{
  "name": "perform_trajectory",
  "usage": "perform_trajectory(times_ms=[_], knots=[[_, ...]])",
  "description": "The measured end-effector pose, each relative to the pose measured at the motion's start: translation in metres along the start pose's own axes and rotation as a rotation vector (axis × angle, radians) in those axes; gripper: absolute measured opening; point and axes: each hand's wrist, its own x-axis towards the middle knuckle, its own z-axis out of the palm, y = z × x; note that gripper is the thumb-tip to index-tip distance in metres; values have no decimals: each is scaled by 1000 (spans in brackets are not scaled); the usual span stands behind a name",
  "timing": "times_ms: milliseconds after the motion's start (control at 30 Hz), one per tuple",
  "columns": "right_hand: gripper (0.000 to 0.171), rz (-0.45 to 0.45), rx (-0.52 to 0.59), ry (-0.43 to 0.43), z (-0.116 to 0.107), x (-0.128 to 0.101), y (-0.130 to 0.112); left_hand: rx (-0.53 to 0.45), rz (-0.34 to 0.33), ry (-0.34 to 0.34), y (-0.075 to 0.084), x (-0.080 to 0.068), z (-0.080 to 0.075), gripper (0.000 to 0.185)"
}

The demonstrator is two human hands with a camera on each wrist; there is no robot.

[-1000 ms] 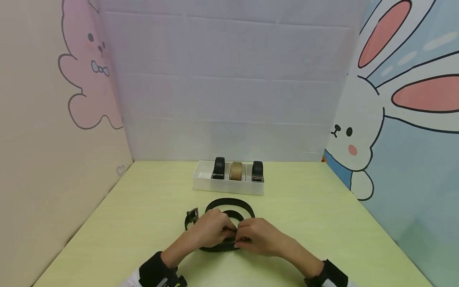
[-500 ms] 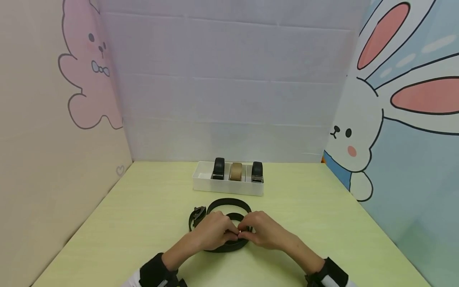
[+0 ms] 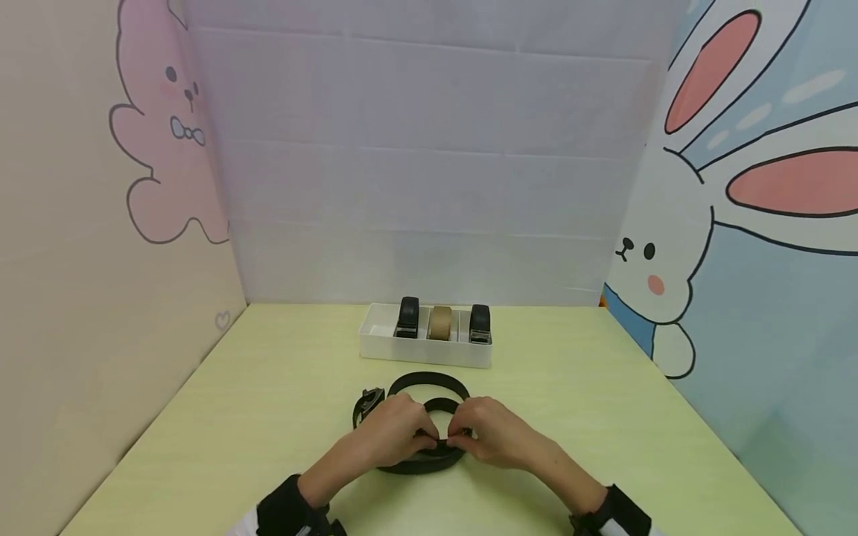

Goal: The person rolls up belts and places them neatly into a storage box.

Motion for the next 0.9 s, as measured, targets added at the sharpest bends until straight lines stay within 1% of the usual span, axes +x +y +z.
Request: perform_trajectory(times_ms=[67, 167, 267, 367, 567, 667, 733, 800, 833, 900], knots=[[5, -14, 10, 1, 1, 1, -3, 12, 8, 10, 1, 0, 1, 4], [6, -15, 29, 0, 1, 1, -4, 5, 7, 19, 2, 1, 2, 4], [5, 8, 23, -10, 1, 1, -5, -20, -15, 17, 3, 1, 2, 5], [5, 42, 18, -26, 1, 1, -5, -36, -21, 21, 3, 1, 2, 7], [7, 87, 43, -58, 2, 2, -8, -16, 0, 34, 4, 1, 4, 10], [6, 93, 55, -59, 3, 2, -9, -42, 20, 58, 8, 1, 2, 12], [9, 98, 56, -55, 3, 2, -7, -84, 65, 78, 11, 1, 1, 11], [13, 105, 60, -52, 2, 1, -5, -140, 110, 59, 14, 1, -1, 9], [14, 114, 64, -55, 2, 1, -4, -165, 128, 35, 16, 0, -2, 6], [15, 123, 70, -56, 0, 1, -2, -216, 143, -41, 18, -1, -4, 6]])
